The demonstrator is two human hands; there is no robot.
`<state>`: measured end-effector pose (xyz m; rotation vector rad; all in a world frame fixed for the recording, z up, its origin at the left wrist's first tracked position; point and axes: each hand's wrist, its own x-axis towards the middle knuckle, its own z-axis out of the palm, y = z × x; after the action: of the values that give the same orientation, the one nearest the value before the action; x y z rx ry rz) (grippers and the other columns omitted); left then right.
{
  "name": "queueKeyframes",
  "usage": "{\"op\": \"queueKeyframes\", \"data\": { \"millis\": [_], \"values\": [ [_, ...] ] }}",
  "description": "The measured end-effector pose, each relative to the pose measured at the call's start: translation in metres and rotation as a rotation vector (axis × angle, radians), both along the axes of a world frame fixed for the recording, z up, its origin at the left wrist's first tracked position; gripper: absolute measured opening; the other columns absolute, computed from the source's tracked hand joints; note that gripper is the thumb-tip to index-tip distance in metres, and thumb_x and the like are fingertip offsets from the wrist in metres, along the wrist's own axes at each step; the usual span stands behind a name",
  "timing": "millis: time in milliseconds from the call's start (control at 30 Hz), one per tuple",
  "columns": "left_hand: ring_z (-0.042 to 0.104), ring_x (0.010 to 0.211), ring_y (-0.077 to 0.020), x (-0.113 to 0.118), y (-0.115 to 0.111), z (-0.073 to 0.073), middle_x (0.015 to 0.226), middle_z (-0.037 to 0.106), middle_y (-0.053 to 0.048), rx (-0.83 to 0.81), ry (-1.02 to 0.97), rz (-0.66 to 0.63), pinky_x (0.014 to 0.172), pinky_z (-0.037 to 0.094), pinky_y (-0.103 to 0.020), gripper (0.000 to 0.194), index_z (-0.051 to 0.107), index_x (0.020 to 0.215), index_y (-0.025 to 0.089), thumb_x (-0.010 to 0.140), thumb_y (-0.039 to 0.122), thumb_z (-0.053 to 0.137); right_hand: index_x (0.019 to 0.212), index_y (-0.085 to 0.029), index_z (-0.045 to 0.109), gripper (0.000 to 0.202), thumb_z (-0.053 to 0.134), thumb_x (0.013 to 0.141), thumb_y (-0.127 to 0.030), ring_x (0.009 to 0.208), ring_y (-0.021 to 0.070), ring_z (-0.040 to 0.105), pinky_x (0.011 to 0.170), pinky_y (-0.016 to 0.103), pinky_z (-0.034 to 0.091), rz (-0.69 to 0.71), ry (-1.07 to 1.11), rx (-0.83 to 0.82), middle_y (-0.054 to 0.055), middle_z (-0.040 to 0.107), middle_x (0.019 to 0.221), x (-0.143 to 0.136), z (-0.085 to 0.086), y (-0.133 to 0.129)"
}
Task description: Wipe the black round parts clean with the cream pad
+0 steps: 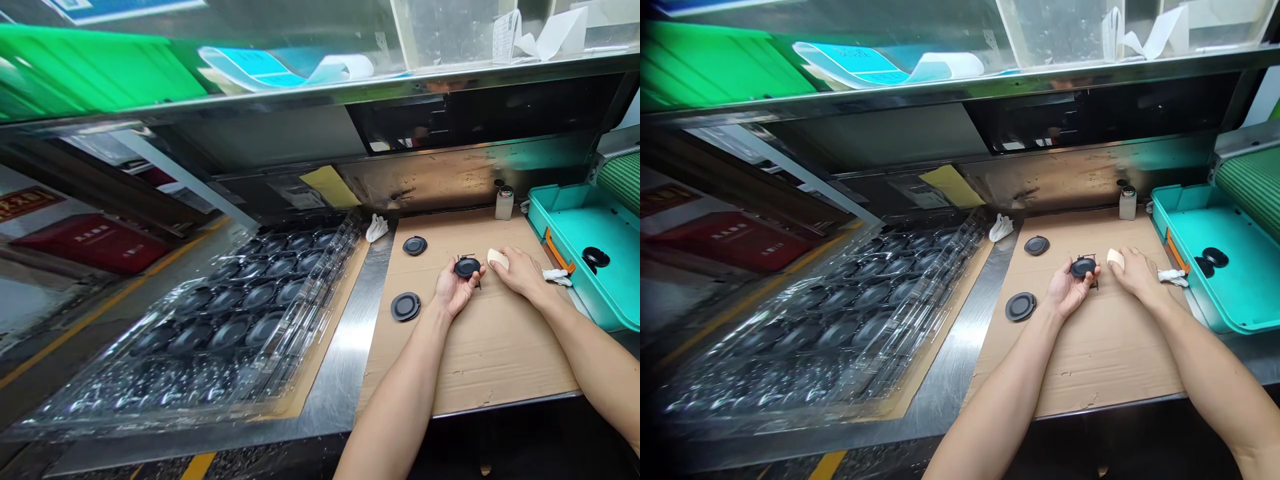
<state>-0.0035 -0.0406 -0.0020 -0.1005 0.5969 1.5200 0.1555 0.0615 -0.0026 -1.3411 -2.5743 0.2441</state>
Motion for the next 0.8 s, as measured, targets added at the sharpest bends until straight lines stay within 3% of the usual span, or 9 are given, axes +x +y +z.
{"op": "queueKeyframes", "data": {
  "millis": [333, 567, 667, 800],
  "values": [
    [0.068, 0.067, -0.0155, 0.000, -0.001, 0.002, 0.086, 0.068, -0.016, -0.061, -0.020, -0.016, 0.046, 0.055, -0.015, 0.063, 0.052, 0.130, 0.000, 0.105, 0.051, 0.025, 0.123, -0.023, 0.060, 0.040, 0.046, 0.099, -0.052, 0.106, 0.0292, 0.063, 0.083, 0.036, 0.044, -0.004, 0.006, -0.023, 0.011, 0.067, 0.119, 0.000, -0.001, 0.001],
    [0.068, 0.065, -0.0153, 0.000, -0.002, 0.005, 0.084, 0.067, -0.017, -0.059, 0.032, -0.026, 0.046, 0.054, -0.015, 0.062, 0.058, 0.118, 0.001, 0.106, 0.049, 0.021, 0.126, -0.023, 0.060, 0.043, 0.045, 0.100, -0.053, 0.107, 0.0285, 0.063, 0.084, 0.035, 0.044, -0.006, -0.010, -0.028, 0.012, 0.067, 0.121, 0.000, 0.000, 0.000],
    [0.069, 0.065, -0.0154, 0.003, 0.000, -0.001, 0.082, 0.068, -0.016, -0.029, 0.163, -0.015, 0.049, 0.054, -0.017, 0.059, 0.061, 0.105, 0.004, 0.105, 0.051, 0.025, 0.127, -0.022, 0.060, 0.045, 0.043, 0.100, -0.054, 0.107, 0.0289, 0.063, 0.084, 0.035, 0.044, -0.001, -0.013, -0.029, 0.012, 0.067, 0.121, 0.000, 0.000, 0.001],
    [0.071, 0.064, -0.0176, 0.016, 0.001, -0.011, 0.084, 0.069, -0.011, 0.073, 0.502, 0.001, 0.047, 0.050, -0.020, 0.041, 0.062, 0.103, 0.011, 0.099, 0.051, 0.052, 0.127, -0.022, 0.061, 0.046, 0.044, 0.099, -0.054, 0.107, 0.0296, 0.064, 0.081, 0.035, 0.045, -0.012, 0.003, -0.010, 0.013, 0.067, 0.122, 0.000, -0.003, 0.004]
  ]
}}
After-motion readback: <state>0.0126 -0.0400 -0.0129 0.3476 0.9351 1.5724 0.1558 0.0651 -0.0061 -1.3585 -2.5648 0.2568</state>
